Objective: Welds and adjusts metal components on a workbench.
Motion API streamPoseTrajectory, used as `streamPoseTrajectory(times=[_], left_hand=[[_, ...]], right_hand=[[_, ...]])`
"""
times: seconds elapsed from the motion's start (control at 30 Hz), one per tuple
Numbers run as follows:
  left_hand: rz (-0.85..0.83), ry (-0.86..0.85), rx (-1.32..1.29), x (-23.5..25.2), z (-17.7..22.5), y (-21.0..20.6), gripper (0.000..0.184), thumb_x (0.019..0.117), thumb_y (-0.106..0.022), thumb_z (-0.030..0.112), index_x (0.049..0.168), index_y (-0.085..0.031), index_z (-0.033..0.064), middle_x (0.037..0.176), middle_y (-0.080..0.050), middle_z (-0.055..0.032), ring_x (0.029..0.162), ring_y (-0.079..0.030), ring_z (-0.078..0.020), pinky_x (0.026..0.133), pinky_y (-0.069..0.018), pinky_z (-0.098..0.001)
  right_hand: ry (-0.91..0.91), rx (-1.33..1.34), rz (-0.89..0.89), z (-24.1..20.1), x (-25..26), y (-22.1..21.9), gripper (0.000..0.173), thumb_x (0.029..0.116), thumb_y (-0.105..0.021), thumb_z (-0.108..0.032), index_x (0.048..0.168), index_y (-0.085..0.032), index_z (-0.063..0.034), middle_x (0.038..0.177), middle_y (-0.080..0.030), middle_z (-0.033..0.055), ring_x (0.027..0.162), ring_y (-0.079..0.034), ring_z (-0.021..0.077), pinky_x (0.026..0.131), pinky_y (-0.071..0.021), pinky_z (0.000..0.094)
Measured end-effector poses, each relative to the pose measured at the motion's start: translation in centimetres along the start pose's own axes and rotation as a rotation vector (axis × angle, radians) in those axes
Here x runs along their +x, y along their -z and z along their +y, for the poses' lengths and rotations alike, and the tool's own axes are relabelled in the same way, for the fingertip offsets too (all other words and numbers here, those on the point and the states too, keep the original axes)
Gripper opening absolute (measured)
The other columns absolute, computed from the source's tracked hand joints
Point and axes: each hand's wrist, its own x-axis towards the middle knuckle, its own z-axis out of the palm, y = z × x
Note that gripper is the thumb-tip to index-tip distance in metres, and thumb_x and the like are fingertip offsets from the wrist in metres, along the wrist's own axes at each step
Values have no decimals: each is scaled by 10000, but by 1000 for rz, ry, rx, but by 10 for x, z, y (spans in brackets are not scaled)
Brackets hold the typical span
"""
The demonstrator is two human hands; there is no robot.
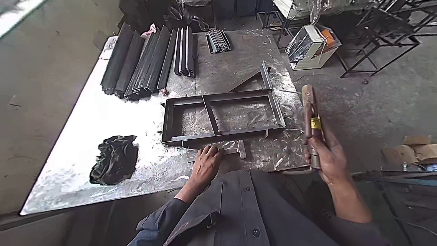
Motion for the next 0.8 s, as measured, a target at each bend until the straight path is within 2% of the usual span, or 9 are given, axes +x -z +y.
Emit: streamPoseTrajectory(times=[0.1, 0.27, 0.53, 0.8], left_hand=[[126, 80, -19, -20, -3, -9, 271, 992, -578, 192, 1191, -733, 93, 1103, -726, -170, 1070, -692, -398, 891, -546, -591], [266, 94, -59, -37, -17, -31, 326, 1029, -560, 263, 1298, -697, 140, 1169, -721, -134, 1120, -675, -341, 958, -522, -524], [290, 96, -36, -36, -19, -36, 312, 1024, -567, 260, 1282, -706, 154, 1158, -723, -130, 1108, -679, -334, 963, -520, -510], [303, 116, -24, -36, -18, -37, 314, 1021, -574, 277, 1273, -712, 149, 1141, -728, -133, 1099, -681, -326, 961, -519, -495]], right_hand=[[-7, -136, -51, 1, 15, -12, 713, 1017, -574, -231, 1645, -239, -202, 942, -647, 69, 532, -593, 152, 441, -543, 290], [-1, -338, -37, 8, 42, -25, 699, 1021, -583, -238, 1640, -259, -222, 936, -666, 72, 532, -606, 150, 454, -552, 309], [-21, -458, -39, 21, 53, -27, 675, 1027, -571, -234, 1630, -273, -182, 956, -671, 86, 532, -610, 146, 465, -561, 320], [-27, -548, -23, 23, 56, -28, 683, 1025, -603, -251, 1629, -288, -200, 976, -678, 98, 534, -614, 146, 482, -567, 327]])
